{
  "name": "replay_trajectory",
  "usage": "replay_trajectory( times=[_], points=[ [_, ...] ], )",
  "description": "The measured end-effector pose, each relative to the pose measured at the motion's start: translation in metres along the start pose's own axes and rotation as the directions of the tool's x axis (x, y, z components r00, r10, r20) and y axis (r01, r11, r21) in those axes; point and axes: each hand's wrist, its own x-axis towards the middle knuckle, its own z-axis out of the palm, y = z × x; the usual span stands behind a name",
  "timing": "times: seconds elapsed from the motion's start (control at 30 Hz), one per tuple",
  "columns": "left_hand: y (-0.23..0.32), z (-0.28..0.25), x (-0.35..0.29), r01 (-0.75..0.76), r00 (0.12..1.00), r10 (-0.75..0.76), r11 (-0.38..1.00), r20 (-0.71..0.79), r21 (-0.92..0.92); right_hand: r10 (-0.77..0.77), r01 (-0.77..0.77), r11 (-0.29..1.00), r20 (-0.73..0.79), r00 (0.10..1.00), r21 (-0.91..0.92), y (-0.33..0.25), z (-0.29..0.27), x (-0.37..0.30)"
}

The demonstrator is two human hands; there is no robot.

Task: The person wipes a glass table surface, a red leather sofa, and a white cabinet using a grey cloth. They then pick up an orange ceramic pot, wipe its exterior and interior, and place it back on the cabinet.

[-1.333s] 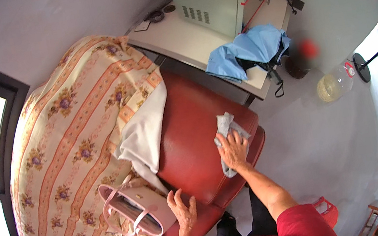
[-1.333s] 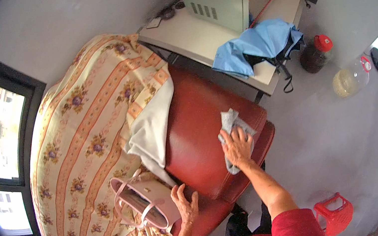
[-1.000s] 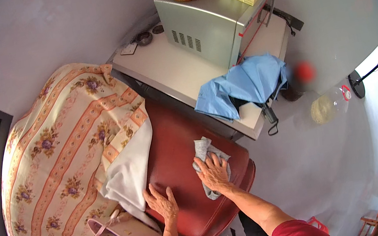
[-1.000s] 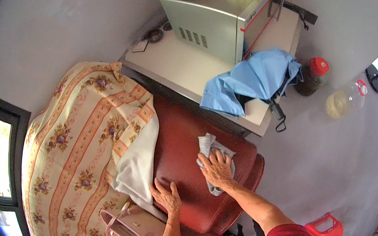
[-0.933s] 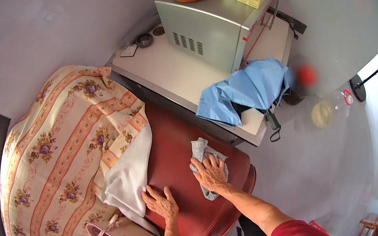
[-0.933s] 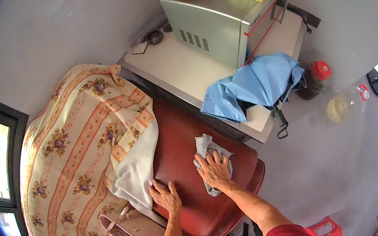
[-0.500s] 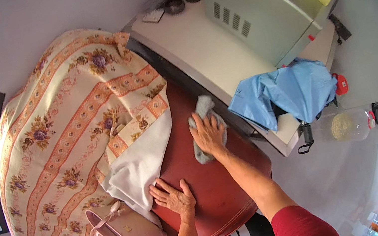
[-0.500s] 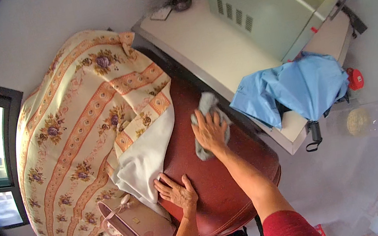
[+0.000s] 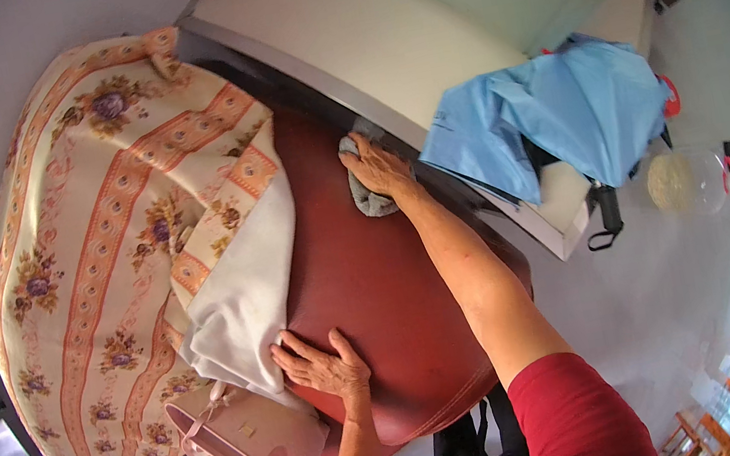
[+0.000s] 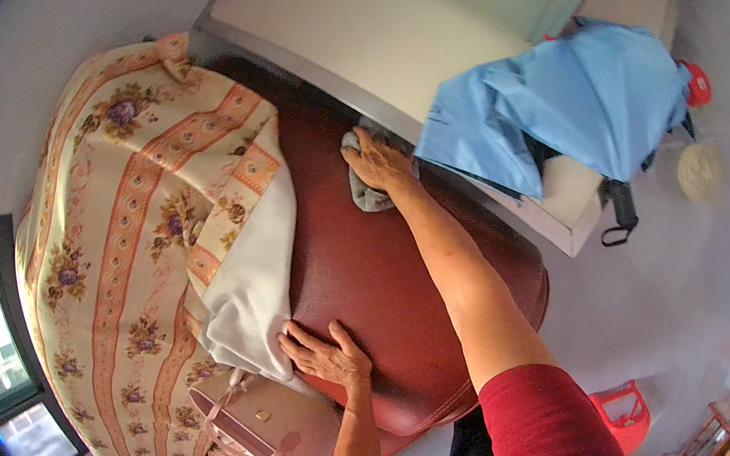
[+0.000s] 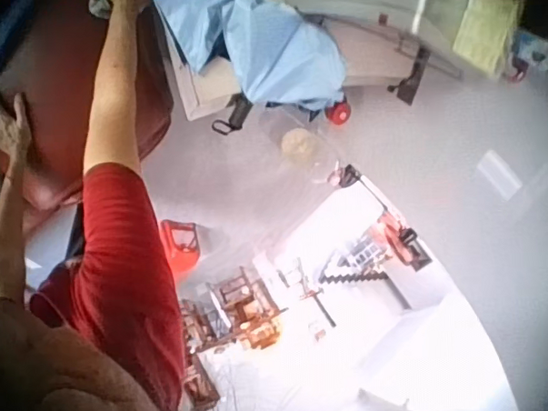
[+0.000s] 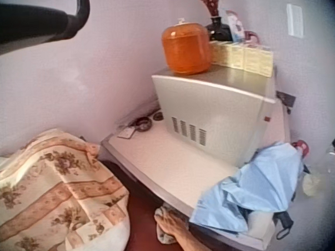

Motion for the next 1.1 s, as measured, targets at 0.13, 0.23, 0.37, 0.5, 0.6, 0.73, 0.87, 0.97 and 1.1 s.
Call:
replay_trajectory(
  times=[0.13, 0.23, 0.37, 0.5, 0.6, 0.73, 0.87, 0.97, 1.1],
  points=[
    [0.014, 0.004, -0.002, -0.031, 0.999, 0.031, 0.999, -0.016, -0.040, 0.142, -0.140, 0.989, -0.086, 0.986, 0.038, 0.123, 0.000, -0.003],
    [-0.005, 0.003, 0.000, 0.027, 0.999, -0.027, 1.000, -0.022, 0.002, 0.224, -0.226, 0.973, 0.042, 0.974, 0.037, 0.146, -0.001, -0.055],
    [0.002, 0.012, -0.004, 0.005, 1.000, -0.006, 1.000, -0.027, -0.023, 0.210, -0.236, 0.965, -0.202, 0.957, -0.114, 0.259, -0.001, -0.104],
    [-0.006, 0.011, -0.004, 0.020, 0.999, -0.020, 1.000, -0.045, -0.007, 0.330, -0.315, 0.925, -0.039, 0.943, 0.212, 0.258, -0.016, -0.167],
    [-0.001, 0.013, -0.007, -0.004, 0.999, 0.002, 1.000, -0.051, -0.028, 0.407, -0.349, 0.896, -0.194, 0.893, 0.274, 0.264, -0.003, -0.196],
    [-0.003, 0.015, -0.006, -0.003, 0.998, 0.001, 1.000, -0.061, -0.030, 0.319, -0.190, 0.928, -0.424, 0.848, 0.320, 0.196, 0.012, -0.266],
    [-0.006, 0.019, -0.004, 0.049, 0.998, -0.049, 0.999, -0.037, -0.002, 0.232, -0.070, 0.960, -0.636, 0.736, 0.270, 0.134, 0.074, -0.339],
    [-0.008, 0.020, -0.003, 0.052, 0.998, -0.052, 0.999, -0.046, 0.010, 0.254, 0.099, 0.888, -0.658, 0.709, 0.450, 0.106, 0.131, -0.388],
    [-0.009, 0.021, -0.002, 0.049, 0.998, -0.047, 0.998, -0.041, 0.026, 0.285, 0.130, 0.854, -0.662, 0.693, 0.504, 0.124, 0.165, -0.412]
  ],
)
